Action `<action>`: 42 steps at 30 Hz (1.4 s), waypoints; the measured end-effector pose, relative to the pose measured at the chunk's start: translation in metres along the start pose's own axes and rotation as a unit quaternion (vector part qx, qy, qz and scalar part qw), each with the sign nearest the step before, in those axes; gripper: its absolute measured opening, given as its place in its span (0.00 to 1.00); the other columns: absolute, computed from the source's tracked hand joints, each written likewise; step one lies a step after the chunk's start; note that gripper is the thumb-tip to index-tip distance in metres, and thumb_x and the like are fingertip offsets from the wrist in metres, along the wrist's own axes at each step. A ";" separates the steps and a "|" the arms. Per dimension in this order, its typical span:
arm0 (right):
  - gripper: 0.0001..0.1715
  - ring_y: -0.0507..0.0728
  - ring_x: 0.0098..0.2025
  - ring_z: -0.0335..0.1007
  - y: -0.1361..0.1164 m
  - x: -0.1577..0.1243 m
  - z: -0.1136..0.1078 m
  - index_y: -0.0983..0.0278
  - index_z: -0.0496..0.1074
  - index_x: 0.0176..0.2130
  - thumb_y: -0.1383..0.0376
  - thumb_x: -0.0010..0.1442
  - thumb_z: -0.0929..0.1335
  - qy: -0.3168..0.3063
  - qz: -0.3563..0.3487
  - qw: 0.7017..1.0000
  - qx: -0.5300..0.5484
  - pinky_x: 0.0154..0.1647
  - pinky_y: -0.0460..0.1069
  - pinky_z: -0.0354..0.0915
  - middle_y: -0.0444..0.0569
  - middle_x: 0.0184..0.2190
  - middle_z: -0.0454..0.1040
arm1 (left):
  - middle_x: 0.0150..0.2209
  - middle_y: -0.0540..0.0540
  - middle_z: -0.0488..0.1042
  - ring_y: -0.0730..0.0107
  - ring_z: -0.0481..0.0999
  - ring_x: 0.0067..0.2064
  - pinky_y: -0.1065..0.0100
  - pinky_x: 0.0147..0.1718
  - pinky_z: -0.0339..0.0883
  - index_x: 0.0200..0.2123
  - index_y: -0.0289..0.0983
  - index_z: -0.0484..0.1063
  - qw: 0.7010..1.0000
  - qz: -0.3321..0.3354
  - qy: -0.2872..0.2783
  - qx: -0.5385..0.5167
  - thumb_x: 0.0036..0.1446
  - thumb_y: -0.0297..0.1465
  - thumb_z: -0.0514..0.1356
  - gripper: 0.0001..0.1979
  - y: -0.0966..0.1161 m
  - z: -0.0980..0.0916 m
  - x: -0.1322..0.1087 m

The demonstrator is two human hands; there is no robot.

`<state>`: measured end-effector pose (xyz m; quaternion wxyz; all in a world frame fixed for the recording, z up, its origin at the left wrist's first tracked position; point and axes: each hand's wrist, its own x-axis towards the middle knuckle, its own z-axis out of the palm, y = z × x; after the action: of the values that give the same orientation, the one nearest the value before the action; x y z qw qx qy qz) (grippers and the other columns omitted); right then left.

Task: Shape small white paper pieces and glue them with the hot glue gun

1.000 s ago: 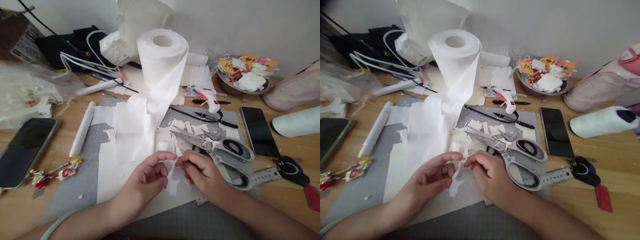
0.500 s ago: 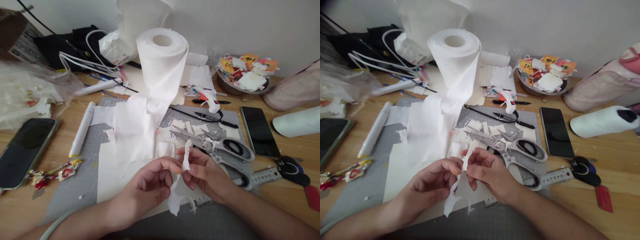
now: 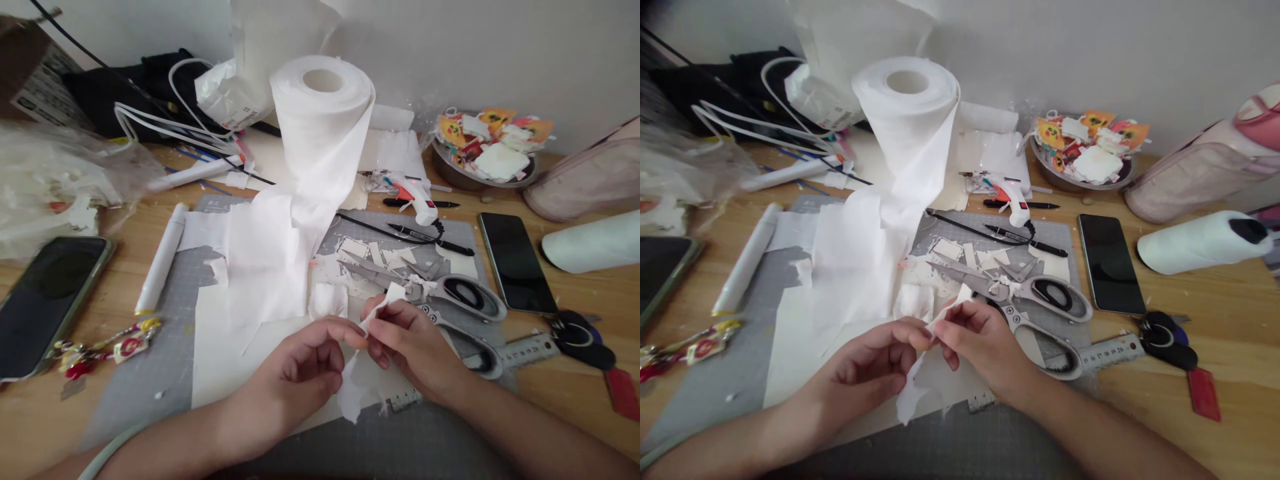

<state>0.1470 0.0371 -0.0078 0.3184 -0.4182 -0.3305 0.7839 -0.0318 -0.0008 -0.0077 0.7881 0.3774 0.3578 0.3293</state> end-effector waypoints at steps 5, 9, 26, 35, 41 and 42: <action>0.10 0.46 0.18 0.58 0.005 -0.001 -0.003 0.65 0.65 0.25 0.62 0.54 0.67 0.013 -0.019 0.999 -0.040 0.19 0.43 0.53 0.39 0.18 0.64 | 0.45 0.48 0.65 0.75 0.64 0.35 0.72 0.35 0.60 0.38 0.41 0.68 0.995 0.060 0.046 0.061 0.55 0.19 0.51 0.14 0.002 0.003 -0.001; 0.12 0.46 0.17 0.57 0.003 0.000 -0.002 0.65 0.65 0.22 0.63 0.54 0.66 0.013 -0.007 1.000 -0.022 0.18 0.43 0.53 0.39 0.16 0.63 | 0.46 0.46 0.66 0.69 0.66 0.46 0.71 0.43 0.61 0.37 0.41 0.69 0.972 0.107 0.065 0.199 0.54 0.16 0.50 0.16 0.008 0.005 -0.002; 0.19 0.45 0.14 0.56 -0.001 0.000 -0.001 0.68 0.71 0.21 0.57 0.55 0.67 0.035 0.033 0.998 0.033 0.12 0.42 0.49 0.41 0.16 0.64 | 0.60 0.44 0.55 0.65 0.61 0.57 0.68 0.50 0.61 0.54 0.45 0.63 0.901 0.168 0.008 0.400 0.53 0.14 0.47 0.29 0.007 0.003 -0.009; 0.19 0.46 0.15 0.55 0.000 0.001 -0.001 0.67 0.69 0.20 0.57 0.54 0.67 0.042 0.019 0.998 0.037 0.13 0.42 0.50 0.41 0.14 0.62 | 0.54 0.47 0.65 0.67 0.62 0.56 0.66 0.53 0.58 0.52 0.50 0.67 0.950 0.142 0.045 0.276 0.54 0.15 0.49 0.29 0.011 0.007 0.001; 0.13 0.45 0.17 0.57 -0.002 0.002 -0.002 0.66 0.75 0.31 0.60 0.57 0.66 0.001 0.011 0.998 0.060 0.15 0.42 0.52 0.41 0.19 0.62 | 0.51 0.47 0.66 0.76 0.67 0.33 0.73 0.32 0.63 0.45 0.48 0.74 0.985 0.066 0.067 0.142 0.49 0.15 0.53 0.26 0.010 0.007 0.005; 0.13 0.45 0.17 0.57 -0.002 0.002 -0.002 0.66 0.76 0.32 0.61 0.57 0.65 -0.004 0.009 0.998 0.063 0.15 0.42 0.53 0.41 0.19 0.62 | 0.51 0.46 0.66 0.77 0.66 0.32 0.73 0.32 0.62 0.45 0.47 0.74 0.988 0.054 0.069 0.129 0.48 0.15 0.54 0.25 0.010 0.006 0.005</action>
<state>0.1487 0.0405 -0.0077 0.3352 -0.3970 -0.2779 0.8079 -0.0263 0.0057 0.0017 0.6872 0.4715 0.4296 0.3476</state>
